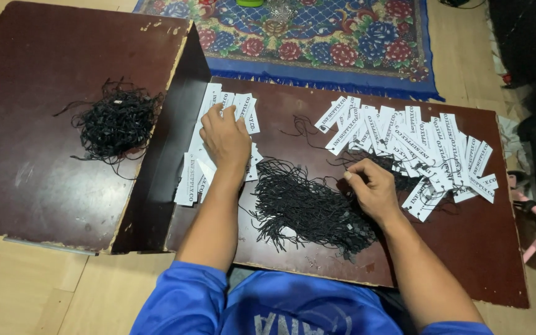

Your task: The person sits at a low table and repeatedly picks up white rectangular tags and black strings. They tie the strings to the tags by hand and place the finished items into a pile on the right side of the table.

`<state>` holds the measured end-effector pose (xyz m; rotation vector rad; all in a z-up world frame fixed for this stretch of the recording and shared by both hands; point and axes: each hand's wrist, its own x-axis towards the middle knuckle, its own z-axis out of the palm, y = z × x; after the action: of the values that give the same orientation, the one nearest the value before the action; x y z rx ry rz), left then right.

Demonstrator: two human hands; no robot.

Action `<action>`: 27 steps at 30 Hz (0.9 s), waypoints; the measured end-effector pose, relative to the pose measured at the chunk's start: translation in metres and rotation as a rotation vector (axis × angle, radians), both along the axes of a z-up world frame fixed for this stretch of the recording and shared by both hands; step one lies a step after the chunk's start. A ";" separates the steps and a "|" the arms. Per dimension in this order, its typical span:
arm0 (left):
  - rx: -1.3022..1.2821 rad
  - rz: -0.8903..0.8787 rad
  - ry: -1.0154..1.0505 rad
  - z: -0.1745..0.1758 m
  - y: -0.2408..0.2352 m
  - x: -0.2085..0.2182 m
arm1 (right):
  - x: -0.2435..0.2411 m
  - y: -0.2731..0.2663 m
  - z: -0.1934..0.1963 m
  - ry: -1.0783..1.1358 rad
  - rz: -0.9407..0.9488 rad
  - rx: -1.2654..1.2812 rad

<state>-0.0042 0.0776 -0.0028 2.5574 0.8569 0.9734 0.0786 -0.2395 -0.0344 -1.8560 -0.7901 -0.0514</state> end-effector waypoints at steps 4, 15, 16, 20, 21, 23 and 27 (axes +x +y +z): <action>0.085 0.003 0.091 -0.009 0.013 -0.016 | 0.000 -0.001 0.003 -0.010 0.016 -0.011; -0.013 -0.123 0.446 0.000 0.012 -0.054 | 0.000 0.002 -0.002 -0.034 0.020 -0.029; -0.012 -0.123 0.443 -0.006 0.017 -0.049 | 0.001 0.003 -0.002 -0.038 0.019 -0.027; -0.084 -0.184 0.494 -0.026 0.031 -0.034 | 0.002 0.002 -0.004 -0.024 0.009 -0.019; -0.108 -0.193 0.514 -0.028 0.034 -0.030 | 0.002 0.001 -0.005 -0.019 0.004 -0.020; -0.185 -0.187 0.543 -0.013 0.035 -0.029 | 0.002 0.001 -0.005 -0.012 0.003 -0.023; -0.428 -0.064 0.545 -0.011 0.046 -0.024 | 0.003 0.001 -0.008 -0.005 0.005 -0.018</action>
<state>-0.0286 0.1237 -0.0142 2.4593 0.9758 0.0381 0.0821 -0.2388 -0.0421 -1.8716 -0.8007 -0.0461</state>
